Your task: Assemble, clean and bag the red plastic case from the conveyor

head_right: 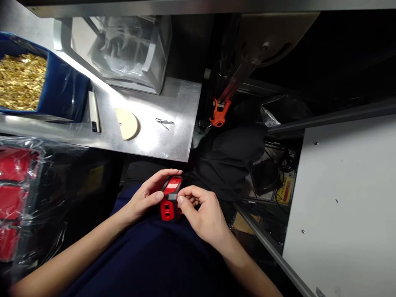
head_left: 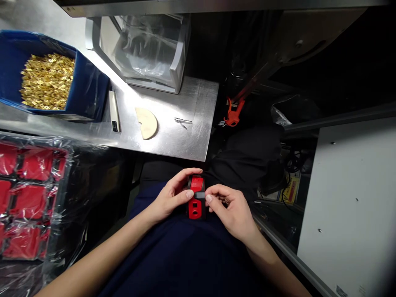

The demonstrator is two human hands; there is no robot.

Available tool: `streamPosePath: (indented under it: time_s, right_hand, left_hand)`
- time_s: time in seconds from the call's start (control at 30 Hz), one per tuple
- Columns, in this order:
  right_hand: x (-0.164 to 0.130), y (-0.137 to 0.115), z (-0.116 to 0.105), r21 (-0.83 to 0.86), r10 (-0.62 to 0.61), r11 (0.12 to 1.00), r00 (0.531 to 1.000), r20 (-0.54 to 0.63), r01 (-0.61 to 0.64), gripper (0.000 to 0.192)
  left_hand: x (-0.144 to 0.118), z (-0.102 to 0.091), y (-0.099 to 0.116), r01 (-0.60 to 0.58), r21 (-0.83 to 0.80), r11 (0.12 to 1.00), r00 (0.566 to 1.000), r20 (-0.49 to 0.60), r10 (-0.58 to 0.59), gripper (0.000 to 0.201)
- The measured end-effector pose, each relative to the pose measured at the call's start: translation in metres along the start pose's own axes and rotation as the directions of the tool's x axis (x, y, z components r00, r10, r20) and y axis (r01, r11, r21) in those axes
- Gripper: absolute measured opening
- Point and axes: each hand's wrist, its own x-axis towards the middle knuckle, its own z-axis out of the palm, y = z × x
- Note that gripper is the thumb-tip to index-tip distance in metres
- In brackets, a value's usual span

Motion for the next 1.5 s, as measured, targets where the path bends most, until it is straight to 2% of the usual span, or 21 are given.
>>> streamPosePath:
  time_s: [0.17,0.33,0.5,0.57,0.67,0.77,0.83,1.1,1.5]
  right_hand:
    - [0.001,-0.001,-0.005,-0.037,0.028,0.999,0.999,0.016,-0.027,0.020]
    - [0.005,-0.009,-0.011,-0.184,-0.017,0.983,0.999,0.037,0.023,0.016]
    - [0.009,-0.010,-0.015,-0.344,-0.071,0.939,0.989,-0.128,0.023,0.012]
    - [0.010,-0.007,-0.018,-0.375,-0.082,0.927,0.977,-0.196,0.003,0.023]
    - [0.009,-0.002,-0.021,-0.281,-0.056,0.960,0.983,-0.174,0.005,0.033]
    - [0.007,-0.004,-0.021,-0.094,0.030,0.995,0.999,-0.016,-0.031,0.019]
    - [0.006,-0.006,-0.019,-0.044,0.075,0.996,0.996,0.044,-0.073,0.017]
    - [0.008,-0.009,-0.014,-0.027,0.124,0.992,0.992,0.025,-0.123,0.020]
    - [0.010,-0.009,-0.010,-0.101,0.111,0.989,0.992,0.053,-0.106,0.018]
  left_hand:
    - [0.000,0.003,0.000,-0.046,-0.027,0.999,0.999,-0.027,0.045,0.065]
    - [0.000,0.003,-0.001,-0.034,-0.031,0.999,0.999,-0.006,0.034,0.066]
    - [0.001,0.003,-0.002,0.001,-0.054,0.999,1.000,-0.001,-0.002,0.065]
    - [0.001,0.003,-0.002,-0.012,-0.052,0.999,1.000,-0.011,0.012,0.062]
    - [0.002,0.001,-0.001,-0.051,-0.019,0.999,0.999,-0.006,0.051,0.047]
    - [0.002,-0.001,-0.001,-0.057,0.008,0.998,0.998,0.019,0.057,0.038]
    - [0.002,-0.002,-0.002,-0.055,0.011,0.998,0.998,0.022,0.055,0.036]
    - [0.002,-0.002,-0.003,-0.054,0.012,0.998,0.998,0.026,0.054,0.035]
    - [0.003,-0.002,-0.003,-0.058,0.002,0.998,0.998,0.022,0.058,0.034]
